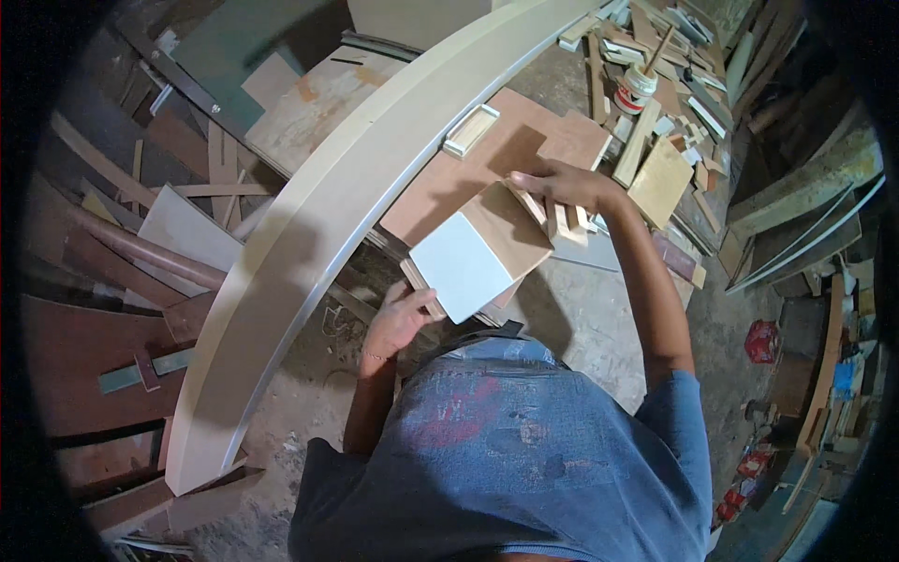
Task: The person assembles small wooden boxes by hand in a workshop. They pick up various pre-cut wooden pieces, align them to form box structures, and place the assembled units on a workbench. The person handles multiple pieces of wood, fitting them together to create small rectangular containers.
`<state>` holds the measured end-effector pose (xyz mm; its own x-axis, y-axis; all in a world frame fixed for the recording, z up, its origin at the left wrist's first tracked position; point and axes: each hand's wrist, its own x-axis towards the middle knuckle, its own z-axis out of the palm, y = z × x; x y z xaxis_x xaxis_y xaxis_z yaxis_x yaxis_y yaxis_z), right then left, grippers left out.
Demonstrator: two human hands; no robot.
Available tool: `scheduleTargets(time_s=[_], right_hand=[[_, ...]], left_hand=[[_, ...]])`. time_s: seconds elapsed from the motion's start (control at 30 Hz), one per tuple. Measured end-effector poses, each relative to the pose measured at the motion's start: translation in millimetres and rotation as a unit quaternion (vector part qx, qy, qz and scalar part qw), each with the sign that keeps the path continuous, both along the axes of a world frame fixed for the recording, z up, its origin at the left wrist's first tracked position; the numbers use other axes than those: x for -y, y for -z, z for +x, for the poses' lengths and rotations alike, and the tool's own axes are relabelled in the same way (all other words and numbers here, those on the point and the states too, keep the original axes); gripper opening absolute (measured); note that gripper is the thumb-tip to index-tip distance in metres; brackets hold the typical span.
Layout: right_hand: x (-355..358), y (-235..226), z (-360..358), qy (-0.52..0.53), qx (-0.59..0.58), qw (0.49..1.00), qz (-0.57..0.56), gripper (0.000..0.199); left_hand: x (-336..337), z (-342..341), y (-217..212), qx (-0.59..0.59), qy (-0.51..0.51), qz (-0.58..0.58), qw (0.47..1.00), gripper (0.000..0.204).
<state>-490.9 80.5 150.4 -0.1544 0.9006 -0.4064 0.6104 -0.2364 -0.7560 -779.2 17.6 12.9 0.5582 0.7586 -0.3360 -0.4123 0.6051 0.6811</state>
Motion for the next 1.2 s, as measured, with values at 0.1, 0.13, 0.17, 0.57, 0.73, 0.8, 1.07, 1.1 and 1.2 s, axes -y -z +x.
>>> scheduleTargets(time_s=[0.1,0.13,0.17,0.57,0.73,0.8,1.07,1.1,1.2], right_hand=[[-24,-11,-16,-0.061,0.019,0.998,-0.004,0.069],[-23,-20,-18,-0.053,0.02,0.998,-0.002,0.072],[-24,-16,-18,-0.027,0.001,0.999,0.037,0.072],[59,106,-31,0.091,-0.202,0.974,-0.04,0.057],[55,116,-30,0.089,-0.21,0.974,-0.018,0.054],[50,116,-27,0.077,-0.212,0.974,-0.019,0.054],[21,108,2,0.018,-0.192,0.981,-0.003,0.043],[17,106,3,0.006,-0.181,0.983,0.005,0.041],[6,111,7,-0.005,-0.126,0.992,0.017,0.032]], left_hand=[[11,5,7,0.088,-0.023,-0.027,0.995,0.039],[16,9,4,0.088,-0.056,-0.025,0.994,0.04],[16,10,8,0.085,-0.068,-0.038,0.993,0.04],[23,62,16,0.059,-0.184,-0.042,0.98,0.032],[23,82,23,0.067,-0.181,-0.08,0.978,0.026],[21,90,26,0.067,-0.17,-0.086,0.979,0.024],[28,105,22,0.129,-0.068,-0.15,0.978,0.032],[27,105,17,0.15,-0.062,-0.166,0.973,0.034],[24,107,21,0.162,-0.05,-0.194,0.966,0.035]])
